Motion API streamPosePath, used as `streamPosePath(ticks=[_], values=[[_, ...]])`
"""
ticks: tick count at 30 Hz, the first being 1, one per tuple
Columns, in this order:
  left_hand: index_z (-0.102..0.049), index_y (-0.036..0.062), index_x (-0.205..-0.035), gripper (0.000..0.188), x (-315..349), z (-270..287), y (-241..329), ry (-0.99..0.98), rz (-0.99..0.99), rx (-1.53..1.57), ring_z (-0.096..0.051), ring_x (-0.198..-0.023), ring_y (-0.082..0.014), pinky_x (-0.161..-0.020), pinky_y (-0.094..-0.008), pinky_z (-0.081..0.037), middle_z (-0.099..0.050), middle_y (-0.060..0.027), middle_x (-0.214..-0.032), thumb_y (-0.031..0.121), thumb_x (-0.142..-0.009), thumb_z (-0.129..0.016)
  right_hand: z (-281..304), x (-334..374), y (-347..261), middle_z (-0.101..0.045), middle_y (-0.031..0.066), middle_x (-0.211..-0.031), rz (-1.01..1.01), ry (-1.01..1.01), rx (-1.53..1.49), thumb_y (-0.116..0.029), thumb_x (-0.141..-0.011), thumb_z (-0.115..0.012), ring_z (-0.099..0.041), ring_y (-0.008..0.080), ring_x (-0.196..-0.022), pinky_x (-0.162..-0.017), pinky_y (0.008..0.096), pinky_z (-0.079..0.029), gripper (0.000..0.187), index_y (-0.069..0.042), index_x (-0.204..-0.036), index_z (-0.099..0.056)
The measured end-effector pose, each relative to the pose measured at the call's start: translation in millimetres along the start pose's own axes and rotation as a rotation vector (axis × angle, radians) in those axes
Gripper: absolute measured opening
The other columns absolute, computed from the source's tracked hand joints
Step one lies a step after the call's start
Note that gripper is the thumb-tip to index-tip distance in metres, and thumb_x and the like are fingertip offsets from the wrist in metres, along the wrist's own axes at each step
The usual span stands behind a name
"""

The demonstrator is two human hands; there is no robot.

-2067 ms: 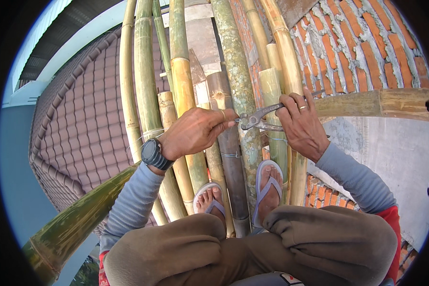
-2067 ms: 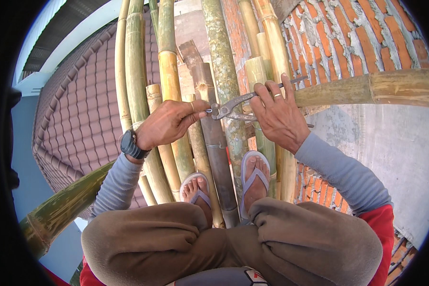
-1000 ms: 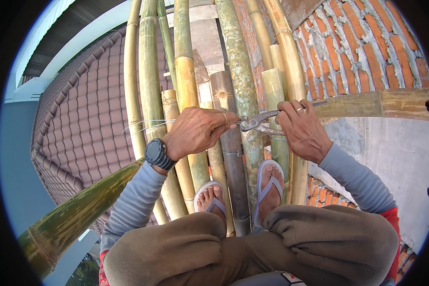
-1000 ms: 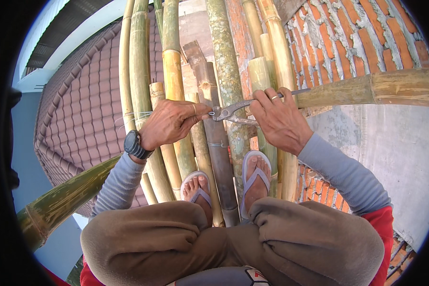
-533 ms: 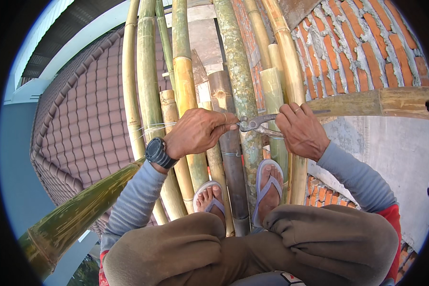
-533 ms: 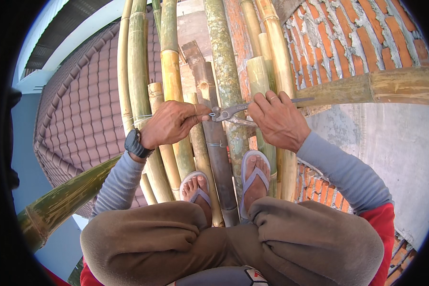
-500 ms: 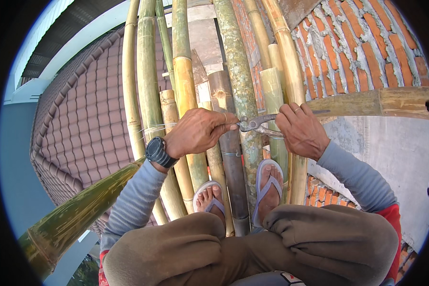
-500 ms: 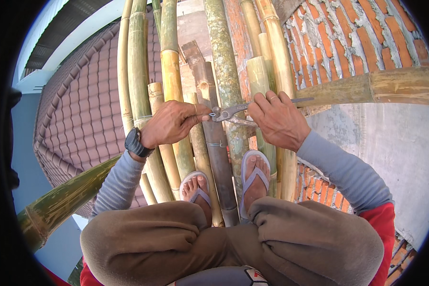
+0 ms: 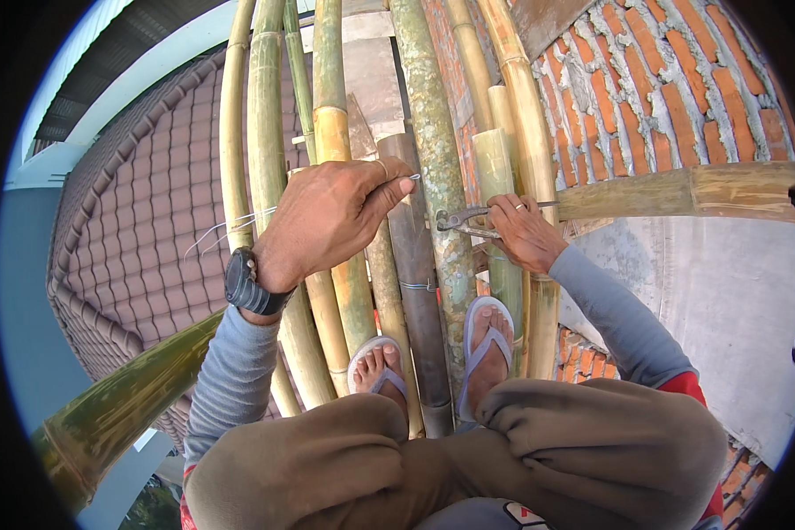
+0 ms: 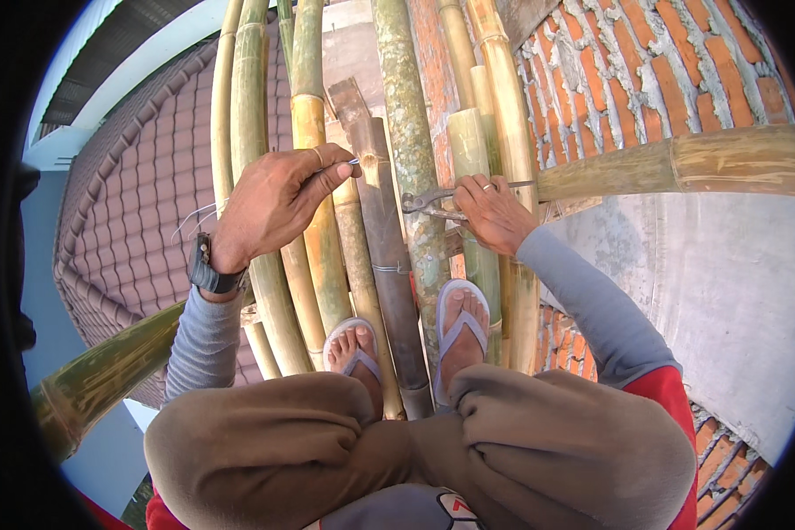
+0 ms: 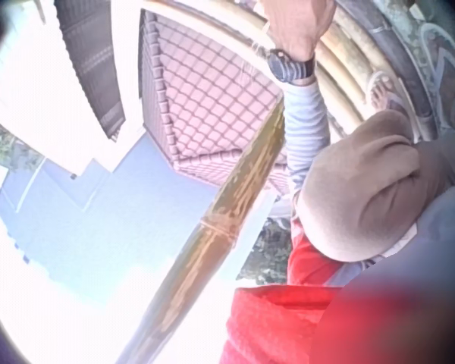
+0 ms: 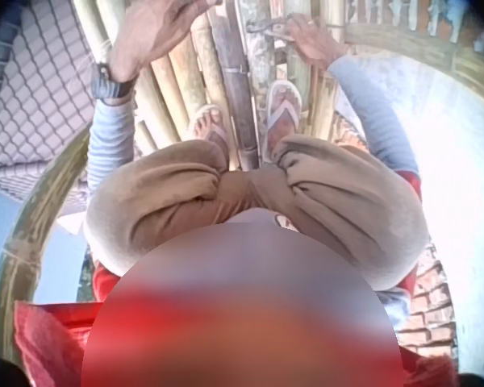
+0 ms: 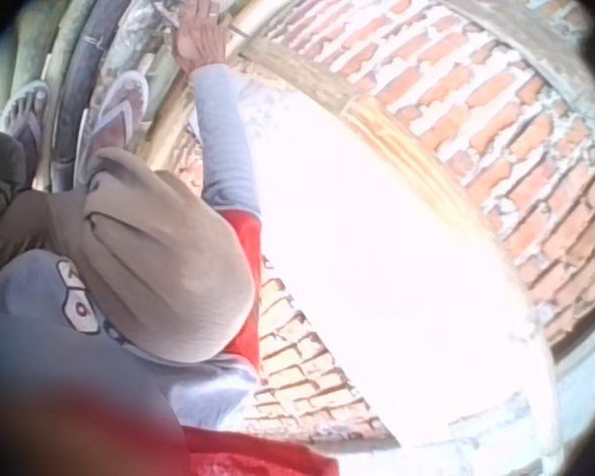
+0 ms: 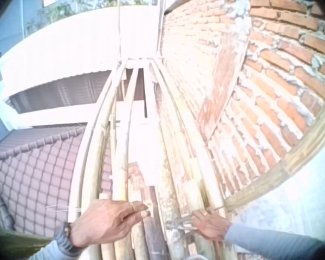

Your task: The person secures bamboo poles together using metal wire, pliers, and a hammer. They wrap wire around pole intersections, twist and tighten the wire with pliers, and hammer nails into the bamboo to reinforce the structure.

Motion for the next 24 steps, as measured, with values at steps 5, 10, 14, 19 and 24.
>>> streamPosePath(ticks=[5, 10, 14, 19, 24], values=[[-0.069, 0.0048, -0.107, 0.029, -1, 42, 36, 0.272, -0.049, 0.028, -0.066, -0.071, -0.0373, -0.063, -0.0474, -0.051, -0.064, -0.0165, -0.073, 0.031, -0.105, -0.056, -12, 7, 4, -0.050, 0.0132, -0.136, 0.004, -0.032, 0.005, -0.044, -0.092, -0.071, -0.044, 0.0327, -0.134, -0.109, 0.0557, -0.033, 0.050, -0.008, -0.124, -0.054], [-0.070, 0.0041, -0.118, 0.028, 8, 110, 65, 0.553, -0.122, 0.356, -0.064, -0.080, -0.0171, -0.078, -0.0300, -0.054, -0.072, -0.0015, -0.098, 0.024, -0.110, -0.052, 81, -41, -56, -0.043, 0.0191, -0.145, -0.066, 0.190, -0.419, -0.054, -0.092, -0.070, -0.040, 0.0374, -0.139, -0.115, 0.0534, -0.031, 0.076, -0.007, -0.146, -0.044], [-0.055, 0.0023, -0.127, 0.028, -5, 132, 62, 0.859, -0.193, 1.119, -0.033, -0.063, -0.0064, -0.053, -0.0213, -0.031, -0.039, 0.0044, -0.077, 0.025, -0.112, -0.047, 162, -81, -136, -0.052, 0.0219, -0.130, 0.307, 0.458, -0.958, -0.048, -0.101, -0.062, -0.055, 0.0298, -0.120, -0.102, 0.0453, -0.043, 0.068, -0.003, -0.147, -0.041], [-0.066, 0.0055, -0.124, 0.027, 6, 116, -12, 0.721, -0.455, 1.668, -0.062, -0.095, -0.0140, -0.087, -0.0310, -0.053, -0.068, -0.0047, -0.106, 0.024, -0.111, -0.052, 185, -50, -136, -0.071, 0.0137, -0.091, -0.147, 0.267, -1.076, -0.024, -0.106, -0.057, -0.063, 0.0158, -0.074, -0.075, 0.0329, -0.052, 0.039, -0.005, -0.141, -0.056], [-0.067, 0.0048, -0.119, 0.030, 92, -61, -45, 0.514, 0.640, 1.493, -0.063, -0.095, -0.0118, -0.089, -0.0300, -0.056, -0.068, -0.0035, -0.108, 0.031, -0.107, -0.058, 148, -4, -91, -0.075, 0.0160, -0.104, -0.082, 0.282, -0.705, -0.015, -0.103, -0.060, -0.070, 0.0246, -0.079, -0.074, 0.0372, -0.055, 0.028, -0.006, -0.127, -0.070]])
Point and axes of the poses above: each hand's wrist, its own x-axis away from the middle knuckle, its own z-axis out of the back of the hand, y = z × x, the point moved 2 cm from there along -x, towards the middle knuckle
